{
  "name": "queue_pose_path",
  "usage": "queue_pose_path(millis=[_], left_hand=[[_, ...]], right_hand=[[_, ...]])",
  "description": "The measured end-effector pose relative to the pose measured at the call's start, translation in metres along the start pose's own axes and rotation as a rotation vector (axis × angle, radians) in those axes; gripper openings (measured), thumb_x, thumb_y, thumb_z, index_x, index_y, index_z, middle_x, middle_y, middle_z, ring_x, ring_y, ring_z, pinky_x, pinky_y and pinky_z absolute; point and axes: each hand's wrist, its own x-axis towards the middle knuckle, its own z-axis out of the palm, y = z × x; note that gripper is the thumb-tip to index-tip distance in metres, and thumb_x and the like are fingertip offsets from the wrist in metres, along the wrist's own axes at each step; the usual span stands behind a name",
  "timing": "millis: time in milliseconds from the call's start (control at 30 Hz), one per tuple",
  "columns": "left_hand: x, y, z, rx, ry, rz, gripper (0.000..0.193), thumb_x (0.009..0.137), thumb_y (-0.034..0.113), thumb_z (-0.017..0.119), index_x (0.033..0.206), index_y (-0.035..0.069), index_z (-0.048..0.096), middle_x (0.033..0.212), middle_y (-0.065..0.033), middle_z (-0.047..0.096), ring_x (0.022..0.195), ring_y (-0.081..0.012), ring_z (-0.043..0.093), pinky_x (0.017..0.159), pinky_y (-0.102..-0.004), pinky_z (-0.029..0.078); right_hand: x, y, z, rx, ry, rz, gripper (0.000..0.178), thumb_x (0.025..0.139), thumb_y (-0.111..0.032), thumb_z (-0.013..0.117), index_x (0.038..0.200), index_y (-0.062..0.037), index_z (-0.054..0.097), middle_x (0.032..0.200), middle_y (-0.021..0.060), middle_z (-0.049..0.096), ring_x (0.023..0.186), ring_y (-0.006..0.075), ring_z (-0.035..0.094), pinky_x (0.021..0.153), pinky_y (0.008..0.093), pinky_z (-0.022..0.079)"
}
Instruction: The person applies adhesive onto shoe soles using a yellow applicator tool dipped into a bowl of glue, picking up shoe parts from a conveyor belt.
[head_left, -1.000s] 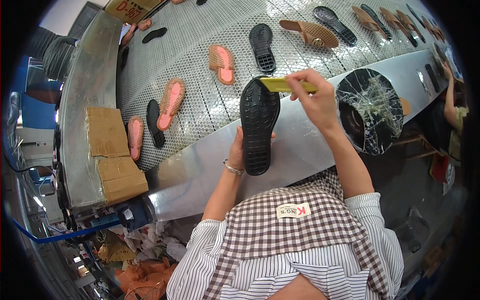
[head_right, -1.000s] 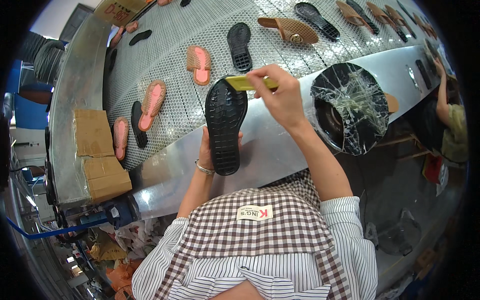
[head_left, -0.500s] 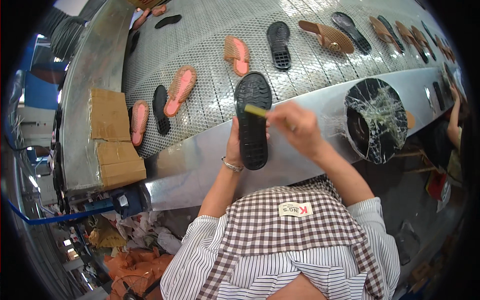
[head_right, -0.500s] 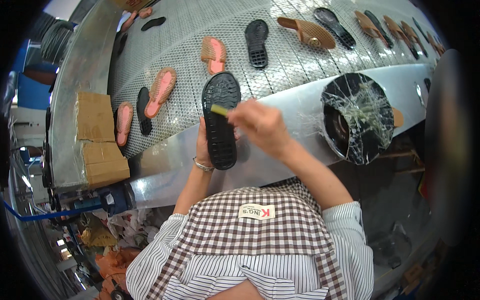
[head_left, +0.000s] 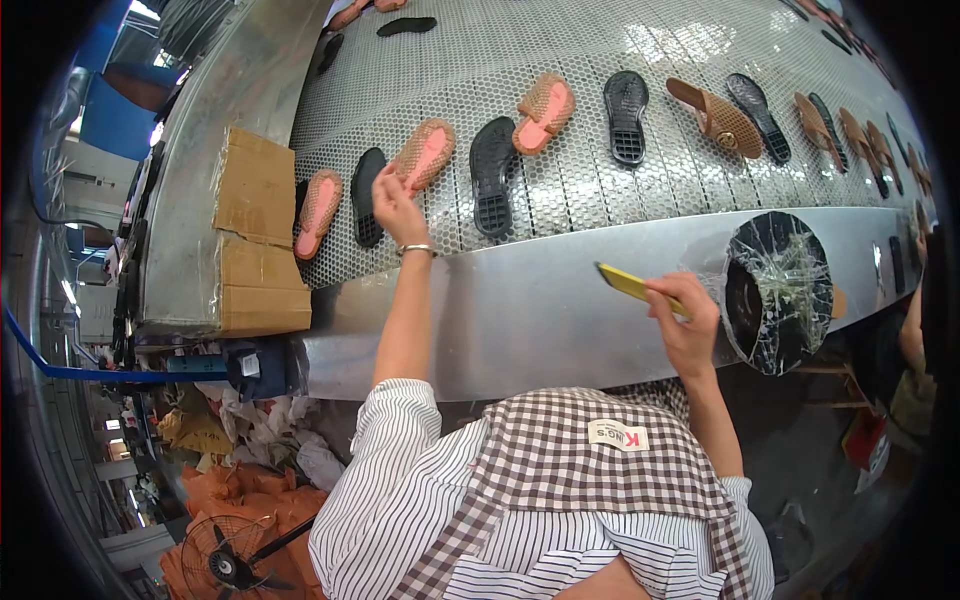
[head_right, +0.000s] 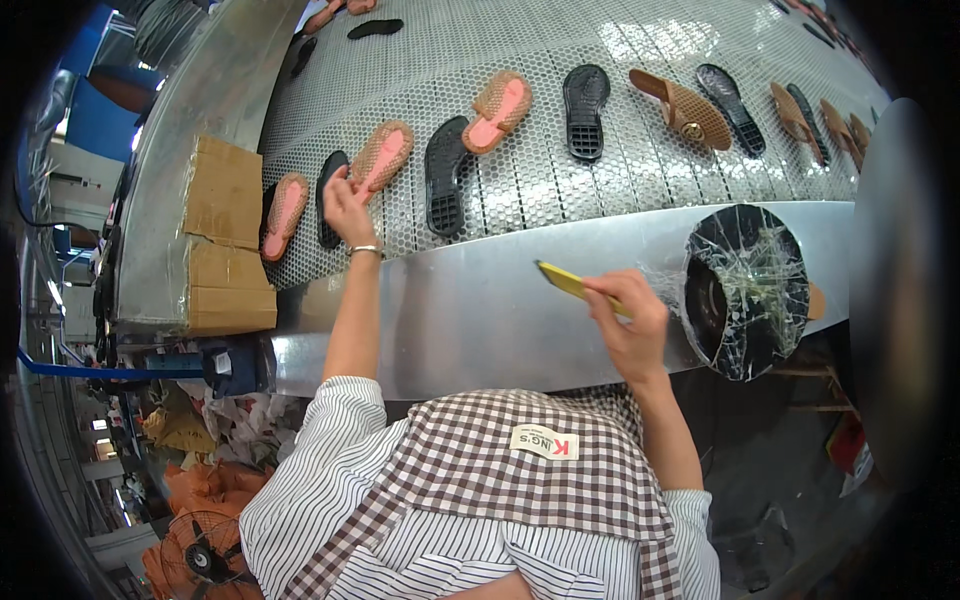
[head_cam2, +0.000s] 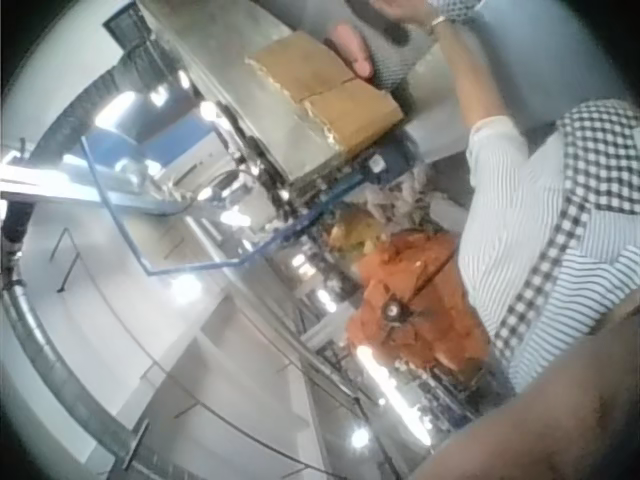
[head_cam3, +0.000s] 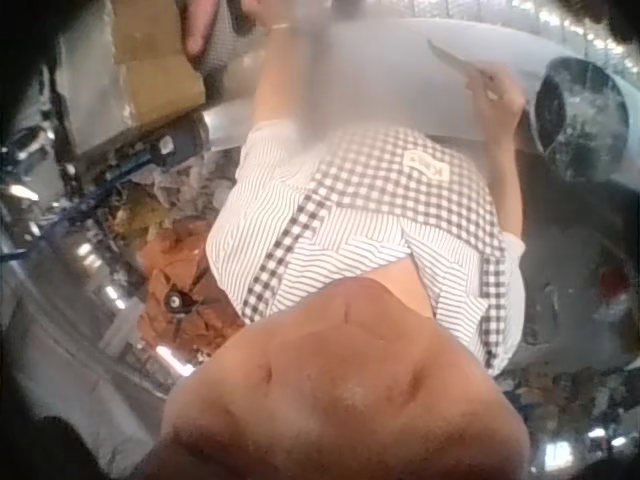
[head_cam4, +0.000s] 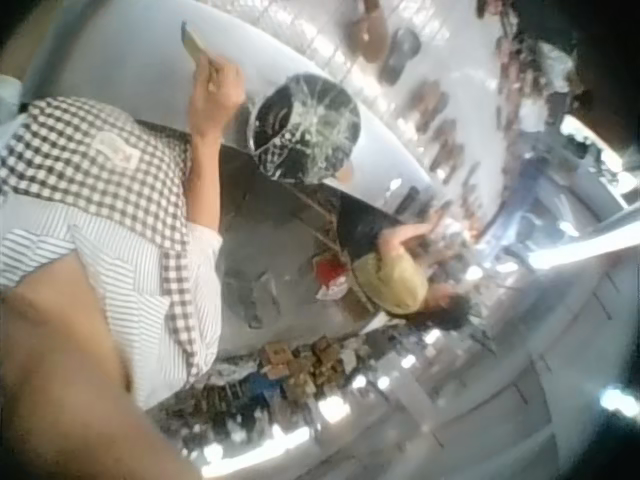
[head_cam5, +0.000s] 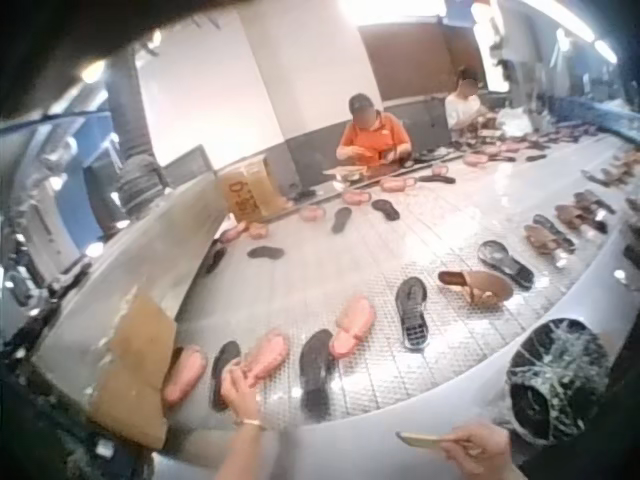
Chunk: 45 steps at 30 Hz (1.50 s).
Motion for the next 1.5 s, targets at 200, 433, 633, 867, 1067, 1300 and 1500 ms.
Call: queue_pose_path(millis=[200,433,633,867,1067,1300,1500], left_hand=[[0.033,-0.081,-0.074,1.0,0.029,0.198,0.033,0.09,0.028,0.058,0.109,0.003,0.064,0.106,-0.016,0.065,0.093,-0.0297,0.06,0.087,-0.0435,0.045],[0.081,-0.14,-0.095,1.086,-0.397,0.005,0.096,0.066,0.059,0.075,0.131,-0.006,0.046,0.127,-0.0283,0.054,0.122,-0.0421,0.048,0.104,-0.0448,0.037],[0.102,-0.127,-0.151,0.68,-0.495,-0.213,0.094,0.059,0.019,0.087,0.136,-0.007,0.041,0.131,-0.019,0.052,0.12,-0.0292,0.049,0.104,-0.0355,0.039],[0.03,-0.001,-0.132,0.361,-0.275,-0.151,0.038,0.088,0.008,0.065,0.122,-0.005,0.053,0.11,-0.0085,0.063,0.094,-0.0184,0.06,0.082,-0.0338,0.05],[-0.029,0.083,-0.062,-0.724,-0.687,-0.776,0.055,0.098,0.044,0.039,0.128,-0.001,0.048,0.115,-0.0151,0.062,0.097,-0.0234,0.063,0.082,-0.0409,0.053],[-0.101,0.111,0.006,-0.833,-0.921,-1.044,0.056,0.1,0.044,0.031,0.128,-0.003,0.046,0.12,-0.0148,0.059,0.098,-0.0242,0.062,0.086,-0.0423,0.052],[-0.147,0.122,0.017,-0.815,-0.964,-1.312,0.064,0.1,0.05,0.026,0.13,-0.003,0.046,0.12,-0.0237,0.058,0.096,-0.0283,0.063,0.082,-0.045,0.054]], right_hand=[[-0.04,0.012,-0.067,0.109,0.282,0.224,0.011,0.088,-0.002,0.064,0.099,0.0005,0.063,0.09,0.0041,0.059,0.065,0.0078,0.057,0.058,0.0189,0.046],[-0.04,0.014,-0.098,0.038,0.59,0.316,0.012,0.09,-0.007,0.065,0.099,0.0006,0.064,0.082,0.0013,0.062,0.062,0.0063,0.056,0.056,0.0186,0.045],[-0.037,0.018,-0.121,-0.195,0.601,0.262,0.009,0.086,-0.008,0.068,0.089,0.0008,0.066,0.081,0.0041,0.065,0.064,0.0086,0.061,0.052,0.0216,0.049],[-0.039,0.028,-0.134,-0.289,0.402,0.335,0.017,0.086,-0.016,0.067,0.087,0.0015,0.065,0.076,0.0063,0.065,0.056,0.0104,0.061,0.049,0.0246,0.046],[-0.038,0.03,-0.13,-0.275,0.504,0.39,0.015,0.088,-0.015,0.067,0.089,0.0002,0.066,0.07,0.0009,0.063,0.055,0.0047,0.054,0.049,0.0201,0.042],[-0.036,0.034,-0.127,-0.171,0.503,0.487,0.019,0.089,-0.019,0.066,0.087,-0.0004,0.065,0.07,0.0007,0.063,0.053,0.0045,0.055,0.046,0.0193,0.042],[-0.025,0.024,-0.101,0.28,0.623,0.489,0.017,0.09,-0.016,0.065,0.089,0.0001,0.062,0.07,0.0017,0.061,0.051,0.0066,0.057,0.045,0.0178,0.041]])
